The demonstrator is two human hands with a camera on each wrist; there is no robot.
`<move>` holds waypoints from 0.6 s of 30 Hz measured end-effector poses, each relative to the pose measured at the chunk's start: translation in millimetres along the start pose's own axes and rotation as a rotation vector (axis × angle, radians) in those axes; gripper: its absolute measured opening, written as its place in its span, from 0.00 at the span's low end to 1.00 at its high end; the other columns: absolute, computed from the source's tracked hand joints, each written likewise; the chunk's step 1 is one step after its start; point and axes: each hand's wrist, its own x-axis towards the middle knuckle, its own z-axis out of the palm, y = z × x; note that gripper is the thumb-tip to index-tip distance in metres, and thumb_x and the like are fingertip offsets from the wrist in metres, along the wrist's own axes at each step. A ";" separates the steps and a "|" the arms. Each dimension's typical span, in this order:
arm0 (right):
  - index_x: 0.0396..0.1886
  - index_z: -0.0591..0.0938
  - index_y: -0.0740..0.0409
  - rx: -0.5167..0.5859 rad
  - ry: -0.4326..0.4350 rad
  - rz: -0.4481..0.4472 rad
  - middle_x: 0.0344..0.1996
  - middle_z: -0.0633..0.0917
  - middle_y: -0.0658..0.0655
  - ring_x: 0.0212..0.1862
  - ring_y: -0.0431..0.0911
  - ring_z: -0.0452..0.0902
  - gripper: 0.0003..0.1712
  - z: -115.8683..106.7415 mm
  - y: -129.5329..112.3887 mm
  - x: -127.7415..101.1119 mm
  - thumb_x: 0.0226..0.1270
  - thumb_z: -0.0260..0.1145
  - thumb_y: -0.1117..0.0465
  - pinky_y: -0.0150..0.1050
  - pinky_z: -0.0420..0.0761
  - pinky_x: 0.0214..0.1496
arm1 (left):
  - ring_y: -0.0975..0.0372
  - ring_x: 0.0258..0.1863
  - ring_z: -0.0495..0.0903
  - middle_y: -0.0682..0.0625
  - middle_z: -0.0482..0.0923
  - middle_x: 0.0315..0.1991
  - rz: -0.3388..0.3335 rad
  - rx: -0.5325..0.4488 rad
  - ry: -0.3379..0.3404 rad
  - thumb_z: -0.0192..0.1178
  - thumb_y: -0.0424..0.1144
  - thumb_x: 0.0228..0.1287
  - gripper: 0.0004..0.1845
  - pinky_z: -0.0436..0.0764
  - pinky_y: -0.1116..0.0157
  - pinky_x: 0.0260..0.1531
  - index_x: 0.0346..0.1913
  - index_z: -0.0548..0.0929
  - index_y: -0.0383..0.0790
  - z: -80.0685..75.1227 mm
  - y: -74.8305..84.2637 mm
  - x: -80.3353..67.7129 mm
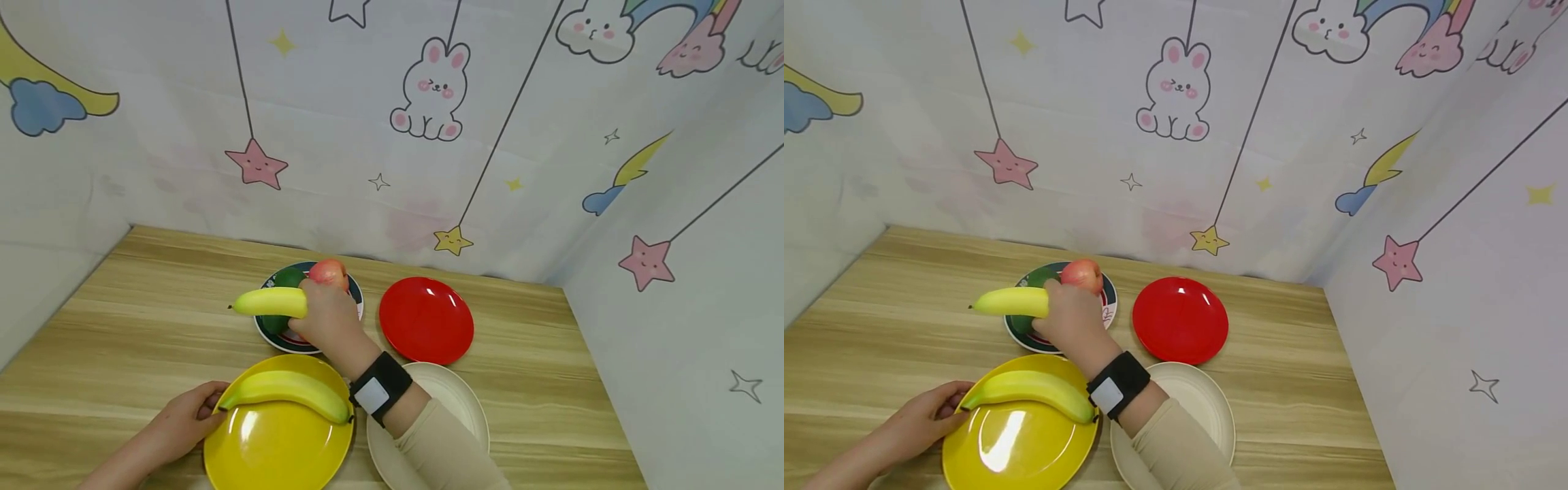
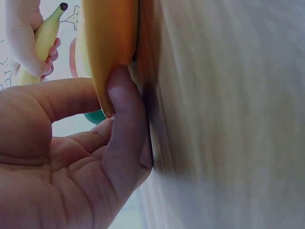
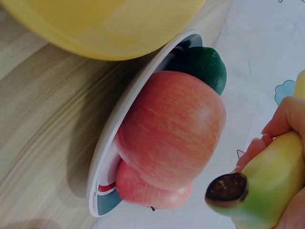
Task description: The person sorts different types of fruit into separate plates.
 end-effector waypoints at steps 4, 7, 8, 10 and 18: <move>0.48 0.79 0.51 0.008 -0.020 -0.017 0.27 0.77 0.46 0.27 0.42 0.73 0.23 0.6 -2.0 -2.8 0.62 0.81 0.49 0.31 0.71 0.30 | 0.65 0.36 0.78 0.48 0.82 0.44 0.006 -0.003 -0.001 0.62 0.24 0.72 0.20 0.82 0.69 0.36 0.62 0.74 0.15 -0.3 -0.7 -0.1; 0.48 0.80 0.51 0.003 -0.031 -0.030 0.27 0.77 0.46 0.27 0.42 0.73 0.23 0.6 -3.3 -4.7 0.63 0.81 0.48 0.31 0.72 0.30 | 0.66 0.35 0.78 0.47 0.82 0.43 0.011 0.000 0.002 0.62 0.25 0.72 0.20 0.82 0.69 0.36 0.61 0.74 0.15 -0.3 -1.9 -0.1; 0.48 0.80 0.51 0.000 -0.032 -0.035 0.27 0.77 0.45 0.28 0.42 0.73 0.23 0.5 -3.8 -5.5 0.63 0.81 0.48 0.31 0.72 0.30 | 0.67 0.35 0.78 0.47 0.82 0.43 0.012 0.004 0.004 0.63 0.25 0.72 0.20 0.82 0.69 0.36 0.61 0.74 0.15 -0.3 -2.4 -0.1; 0.48 0.80 0.51 -0.006 -0.035 -0.048 0.27 0.77 0.45 0.28 0.41 0.73 0.23 0.3 -4.5 -7.4 0.63 0.81 0.47 0.31 0.71 0.30 | 0.67 0.35 0.78 0.48 0.82 0.43 0.012 0.007 0.010 0.63 0.25 0.71 0.20 0.82 0.69 0.37 0.61 0.75 0.15 -0.3 -3.1 0.0; 0.43 0.79 0.51 -0.012 -0.045 -0.127 0.26 0.75 0.45 0.30 0.39 0.71 0.21 0.1 -3.3 -19.3 0.61 0.82 0.51 0.30 0.69 0.29 | 0.68 0.35 0.78 0.48 0.82 0.44 0.031 -0.008 -0.002 0.62 0.24 0.72 0.20 0.82 0.68 0.37 0.61 0.74 0.14 -0.8 -4.0 -0.5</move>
